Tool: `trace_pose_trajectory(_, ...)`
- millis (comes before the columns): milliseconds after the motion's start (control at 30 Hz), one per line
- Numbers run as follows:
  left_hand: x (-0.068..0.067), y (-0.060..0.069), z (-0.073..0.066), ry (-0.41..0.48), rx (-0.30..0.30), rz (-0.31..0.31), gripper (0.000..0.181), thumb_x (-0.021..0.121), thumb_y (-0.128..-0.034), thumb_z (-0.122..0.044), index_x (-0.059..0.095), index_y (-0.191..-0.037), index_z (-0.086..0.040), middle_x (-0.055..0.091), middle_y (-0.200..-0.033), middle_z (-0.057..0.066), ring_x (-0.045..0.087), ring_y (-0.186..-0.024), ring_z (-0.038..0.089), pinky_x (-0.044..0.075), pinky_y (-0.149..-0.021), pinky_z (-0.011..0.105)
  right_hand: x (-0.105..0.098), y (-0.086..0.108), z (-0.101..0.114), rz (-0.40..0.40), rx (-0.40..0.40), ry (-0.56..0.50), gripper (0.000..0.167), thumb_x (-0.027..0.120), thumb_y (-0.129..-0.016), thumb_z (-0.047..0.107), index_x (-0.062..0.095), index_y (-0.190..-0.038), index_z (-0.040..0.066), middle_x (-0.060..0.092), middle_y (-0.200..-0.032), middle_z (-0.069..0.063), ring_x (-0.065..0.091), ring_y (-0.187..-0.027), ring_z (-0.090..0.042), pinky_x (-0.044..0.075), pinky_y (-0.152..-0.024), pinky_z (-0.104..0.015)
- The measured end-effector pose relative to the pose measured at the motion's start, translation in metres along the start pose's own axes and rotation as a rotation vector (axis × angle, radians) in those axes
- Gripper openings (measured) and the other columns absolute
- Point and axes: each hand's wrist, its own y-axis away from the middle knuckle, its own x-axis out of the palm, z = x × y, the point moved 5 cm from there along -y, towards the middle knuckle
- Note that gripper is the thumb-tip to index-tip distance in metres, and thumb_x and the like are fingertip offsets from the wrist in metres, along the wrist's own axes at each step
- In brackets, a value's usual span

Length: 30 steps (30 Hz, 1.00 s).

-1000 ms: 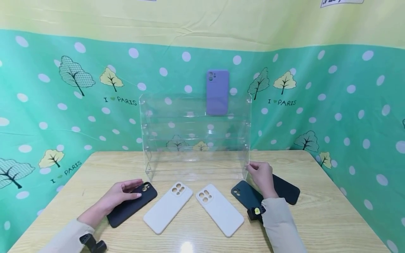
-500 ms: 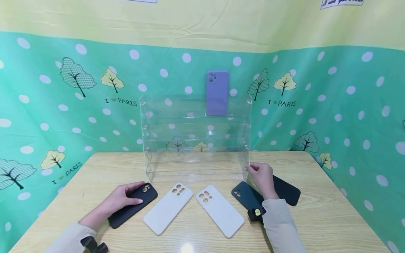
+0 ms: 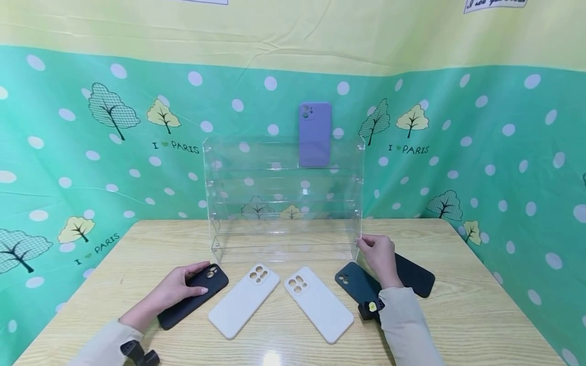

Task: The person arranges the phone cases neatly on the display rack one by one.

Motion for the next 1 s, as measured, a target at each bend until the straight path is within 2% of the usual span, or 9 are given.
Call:
trace_pose_trajectory(233, 0.002, -0.002, -0.003, 0.003, 0.000, -0.024, 0.078, 0.081, -0.0710, -0.006, 0.041, -0.138, 0.005, 0.056, -0.130, 0.018, 0.049, -0.120, 0.037, 0.039, -0.099, 0.048, 0.002, 0.000, -0.006, -0.022, -0.010, -0.030, 0.033, 0.063, -0.091, 0.023, 0.068, -0.108, -0.004, 0.069, -0.097, -0.022, 0.056, -0.064, -0.020, 0.040, -0.041, -0.031)
trace_pose_trajectory(400, 0.001, -0.003, -0.008, -0.013, 0.017, -0.017, 0.081, 0.082, -0.0688, -0.006, 0.043, -0.139, 0.001, 0.057, -0.129, 0.016, 0.051, -0.117, 0.037, 0.042, -0.094, 0.046, 0.012, -0.018, -0.038, -0.053, -0.060, 0.015, 0.035, 0.063, -0.091, 0.032, 0.071, -0.107, 0.003, 0.071, -0.096, -0.016, 0.059, -0.067, -0.015, 0.042, -0.040, -0.023)
trace_pose_trajectory(500, 0.000, -0.003, -0.009, -0.034, 0.023, -0.018, 0.080, 0.083, -0.0677, -0.006, 0.045, -0.138, -0.001, 0.057, -0.128, 0.016, 0.052, -0.115, 0.037, 0.044, -0.091, 0.044, 0.020, -0.029, -0.059, -0.065, -0.084, 0.044, 0.040, 0.061, -0.091, 0.040, 0.071, -0.108, 0.005, 0.072, -0.096, -0.014, 0.060, -0.070, -0.014, 0.042, -0.045, -0.019)
trace_pose_trajectory(633, -0.001, -0.004, -0.009, -0.055, 0.023, -0.005, 0.076, 0.083, -0.0685, -0.007, 0.047, -0.136, 0.001, 0.057, -0.129, 0.018, 0.053, -0.114, 0.037, 0.046, -0.090, 0.043, 0.023, -0.033, -0.069, -0.076, -0.079, 0.065, 0.043, 0.059, -0.090, 0.043, 0.071, -0.109, 0.007, 0.072, -0.097, -0.013, 0.060, -0.071, -0.014, 0.043, -0.047, -0.021)
trace_pose_trajectory(700, -0.002, -0.004, -0.008, -0.062, 0.014, -0.007, 0.072, 0.082, -0.0696, -0.009, 0.050, -0.133, 0.002, 0.058, -0.126, 0.019, 0.054, -0.113, 0.036, 0.046, -0.090, 0.043, 0.020, -0.028, -0.061, -0.077, -0.071, 0.064, 0.042, 0.059, -0.091, 0.042, 0.071, -0.108, 0.006, 0.072, -0.096, -0.013, 0.060, -0.070, -0.014, 0.042, -0.046, -0.021)
trace_pose_trajectory(833, -0.007, -0.005, -0.005, -0.044, -0.017, -0.042, 0.059, 0.081, -0.0719, -0.011, 0.058, -0.124, 0.004, 0.063, -0.116, 0.021, 0.058, -0.108, 0.034, 0.048, -0.089, 0.042, 0.009, -0.012, -0.029, -0.054, -0.048, 0.016, 0.036, 0.061, -0.092, 0.032, 0.070, -0.108, 0.001, 0.071, -0.097, -0.018, 0.060, -0.068, -0.018, 0.041, -0.042, -0.025)
trace_pose_trajectory(933, -0.011, -0.006, -0.003, -0.019, -0.044, -0.054, 0.050, 0.078, -0.0759, -0.013, 0.061, -0.119, 0.005, 0.066, -0.110, 0.021, 0.061, -0.103, 0.032, 0.051, -0.083, 0.039, 0.002, -0.002, -0.010, -0.026, -0.047, -0.016, 0.032, 0.062, -0.091, 0.021, 0.067, -0.108, -0.005, 0.068, -0.099, -0.025, 0.060, -0.068, -0.023, 0.040, -0.042, -0.027)
trace_pose_trajectory(1000, -0.014, -0.006, -0.002, -0.019, -0.053, -0.047, 0.045, 0.076, -0.0789, -0.015, 0.062, -0.116, 0.006, 0.067, -0.106, 0.019, 0.063, -0.098, 0.029, 0.052, -0.078, 0.034, 0.001, 0.000, -0.004, -0.019, -0.044, -0.005, 0.029, 0.061, -0.091, 0.017, 0.067, -0.108, -0.006, 0.068, -0.099, -0.025, 0.061, -0.068, -0.026, 0.040, -0.044, -0.026)
